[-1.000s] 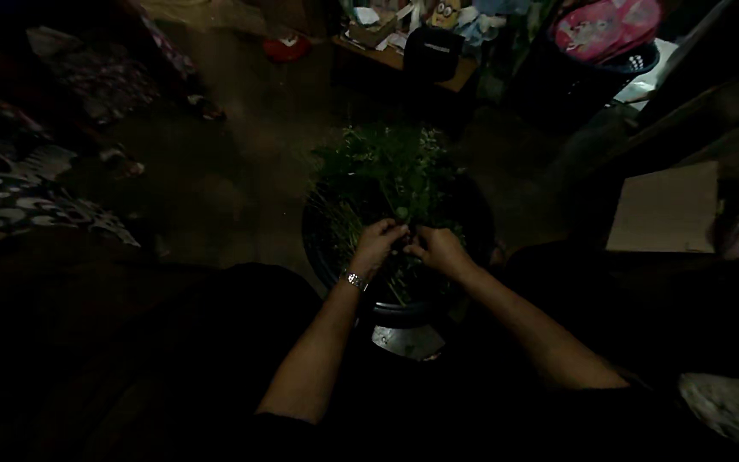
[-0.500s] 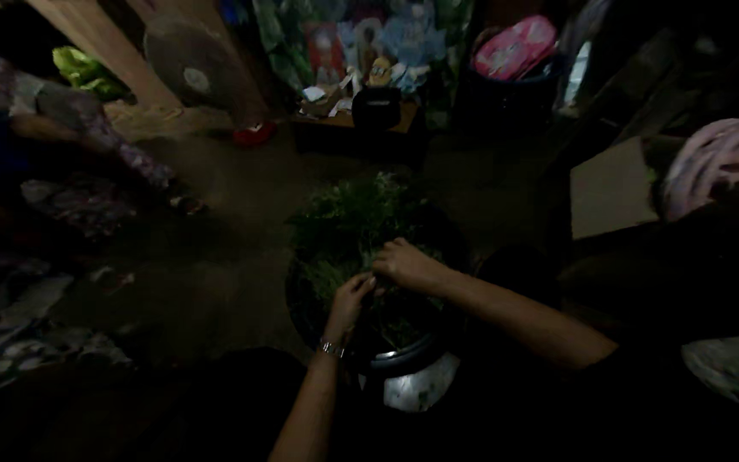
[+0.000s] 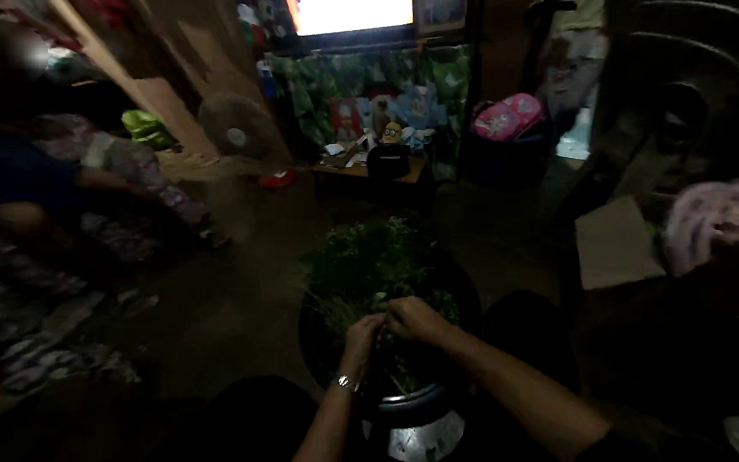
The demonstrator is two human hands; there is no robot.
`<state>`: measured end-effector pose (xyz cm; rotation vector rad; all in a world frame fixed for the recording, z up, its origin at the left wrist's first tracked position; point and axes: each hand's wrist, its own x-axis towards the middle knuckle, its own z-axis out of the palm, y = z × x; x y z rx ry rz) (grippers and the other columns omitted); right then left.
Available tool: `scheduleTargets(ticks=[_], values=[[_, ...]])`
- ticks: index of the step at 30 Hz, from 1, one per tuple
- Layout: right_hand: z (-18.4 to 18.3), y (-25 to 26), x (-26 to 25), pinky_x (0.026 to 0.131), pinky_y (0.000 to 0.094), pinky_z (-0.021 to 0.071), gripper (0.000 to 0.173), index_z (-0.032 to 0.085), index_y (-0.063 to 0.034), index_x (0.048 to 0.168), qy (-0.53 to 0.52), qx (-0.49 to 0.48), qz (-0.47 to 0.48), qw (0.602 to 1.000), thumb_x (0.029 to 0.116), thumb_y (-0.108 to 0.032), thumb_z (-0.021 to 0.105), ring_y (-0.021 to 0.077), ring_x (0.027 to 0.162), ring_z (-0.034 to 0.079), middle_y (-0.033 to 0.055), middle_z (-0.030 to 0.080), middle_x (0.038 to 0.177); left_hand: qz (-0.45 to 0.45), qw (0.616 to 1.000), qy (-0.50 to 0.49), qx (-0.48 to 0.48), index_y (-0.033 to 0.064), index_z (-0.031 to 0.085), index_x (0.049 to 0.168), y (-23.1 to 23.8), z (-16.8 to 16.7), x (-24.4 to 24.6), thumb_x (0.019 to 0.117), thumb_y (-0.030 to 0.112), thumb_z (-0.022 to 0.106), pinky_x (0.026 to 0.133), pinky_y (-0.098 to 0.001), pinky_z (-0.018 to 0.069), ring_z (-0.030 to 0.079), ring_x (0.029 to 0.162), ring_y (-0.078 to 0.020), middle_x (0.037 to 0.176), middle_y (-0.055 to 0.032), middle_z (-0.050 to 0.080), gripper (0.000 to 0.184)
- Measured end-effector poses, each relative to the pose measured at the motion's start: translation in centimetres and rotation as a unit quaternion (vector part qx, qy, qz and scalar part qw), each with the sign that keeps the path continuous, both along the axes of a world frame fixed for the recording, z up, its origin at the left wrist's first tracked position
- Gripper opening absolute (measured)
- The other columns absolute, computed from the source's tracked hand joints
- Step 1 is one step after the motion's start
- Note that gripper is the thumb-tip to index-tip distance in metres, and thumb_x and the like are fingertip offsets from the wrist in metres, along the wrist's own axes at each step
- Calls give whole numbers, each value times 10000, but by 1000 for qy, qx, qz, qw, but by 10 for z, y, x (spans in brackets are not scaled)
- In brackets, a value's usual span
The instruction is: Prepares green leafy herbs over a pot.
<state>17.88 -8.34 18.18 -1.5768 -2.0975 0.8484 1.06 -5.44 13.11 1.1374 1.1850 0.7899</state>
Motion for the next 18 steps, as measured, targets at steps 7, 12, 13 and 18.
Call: scheduleTargets(ticks=[7,12,13,18], values=[[6,0,-6,875,478,559,237,685,68,1099,-4,26,-24,999,978,-122,608,333,940,699,219,706,1000,3,999,44,25,-11,698,1061,12,12,-10,1022,108,605,553,-191,436,514,595,-37,789,-7,628,156],[8,0,-7,871,458,558,223,682,57,1112,7,13,-40,999,966,-99,617,312,931,691,210,701,1001,-20,997,59,42,-10,690,1062,16,14,-11,1033,117,592,610,-204,455,525,648,-46,827,-11,618,163],[7,-1,-7,855,453,562,215,685,57,1099,12,24,-41,999,962,-95,619,307,908,691,207,700,980,-21,997,66,44,-9,688,1070,17,14,-13,1037,128,590,612,-207,449,517,652,-47,834,-14,612,172],[13,-6,5,808,460,576,178,717,52,1048,43,117,-75,989,918,-63,680,313,860,704,210,721,954,4,994,95,56,-23,673,1161,27,22,-31,1060,152,554,757,-267,481,557,814,-97,1000,-83,639,235]])
